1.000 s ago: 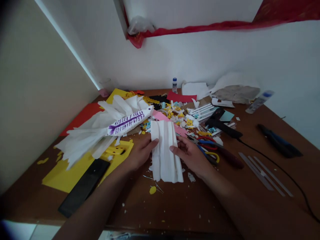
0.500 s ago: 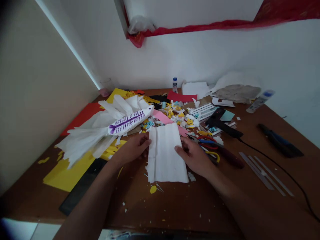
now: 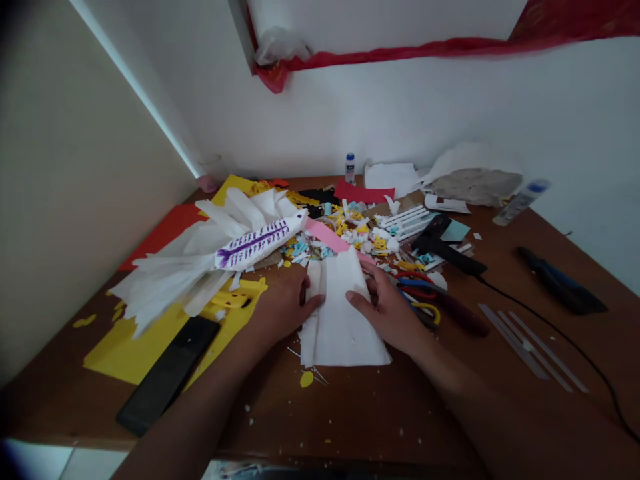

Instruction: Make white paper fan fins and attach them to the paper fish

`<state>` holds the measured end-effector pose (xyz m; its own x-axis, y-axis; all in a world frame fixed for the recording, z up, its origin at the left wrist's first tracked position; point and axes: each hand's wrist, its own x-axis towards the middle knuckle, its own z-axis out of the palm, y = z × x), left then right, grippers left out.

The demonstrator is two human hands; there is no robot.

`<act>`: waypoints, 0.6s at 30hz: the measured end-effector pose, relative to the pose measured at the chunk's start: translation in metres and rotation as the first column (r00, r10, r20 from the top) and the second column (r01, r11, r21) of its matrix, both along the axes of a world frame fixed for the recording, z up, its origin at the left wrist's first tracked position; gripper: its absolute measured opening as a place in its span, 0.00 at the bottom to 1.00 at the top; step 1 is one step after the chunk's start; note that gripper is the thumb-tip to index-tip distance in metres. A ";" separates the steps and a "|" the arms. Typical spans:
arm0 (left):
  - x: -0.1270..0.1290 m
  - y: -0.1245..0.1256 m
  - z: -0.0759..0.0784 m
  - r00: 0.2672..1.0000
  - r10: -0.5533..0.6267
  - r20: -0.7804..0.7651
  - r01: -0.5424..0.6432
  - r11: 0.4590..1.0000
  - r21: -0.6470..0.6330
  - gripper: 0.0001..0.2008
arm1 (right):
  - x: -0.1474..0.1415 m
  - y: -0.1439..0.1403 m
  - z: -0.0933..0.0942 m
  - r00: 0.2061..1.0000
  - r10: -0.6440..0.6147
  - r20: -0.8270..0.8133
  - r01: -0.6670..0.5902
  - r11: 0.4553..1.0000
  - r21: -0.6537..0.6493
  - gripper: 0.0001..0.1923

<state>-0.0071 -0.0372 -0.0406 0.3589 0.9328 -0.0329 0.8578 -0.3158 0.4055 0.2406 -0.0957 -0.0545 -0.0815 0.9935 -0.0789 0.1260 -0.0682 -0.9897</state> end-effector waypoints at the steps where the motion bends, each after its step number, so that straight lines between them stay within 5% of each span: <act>1: 0.000 0.000 0.000 1.000 -0.007 -0.007 0.007 1.000 0.009 0.14 | 0.000 0.000 0.000 1.000 -0.005 0.003 0.005 1.000 0.007 0.38; 7: -0.001 0.002 0.002 1.000 0.015 -0.006 -0.015 0.999 -0.038 0.10 | 0.000 -0.001 0.003 0.999 -0.040 0.015 0.040 0.999 0.011 0.37; 15: -0.015 0.011 0.011 0.978 -0.003 0.210 0.030 0.991 -0.129 0.09 | 0.001 -0.004 0.009 0.995 -0.046 0.084 0.050 0.998 -0.048 0.36; 18: -0.024 0.014 0.016 0.985 0.010 0.170 0.018 0.987 -0.161 0.09 | -0.001 -0.006 0.011 0.976 -0.016 0.218 0.014 1.000 0.011 0.31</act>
<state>-0.0308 -0.0230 -0.0250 0.3757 0.9188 -0.1209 0.7712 -0.2376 0.5905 0.2399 -0.1013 -0.0439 -0.0484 0.9953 -0.0838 0.3382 -0.0626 -0.9390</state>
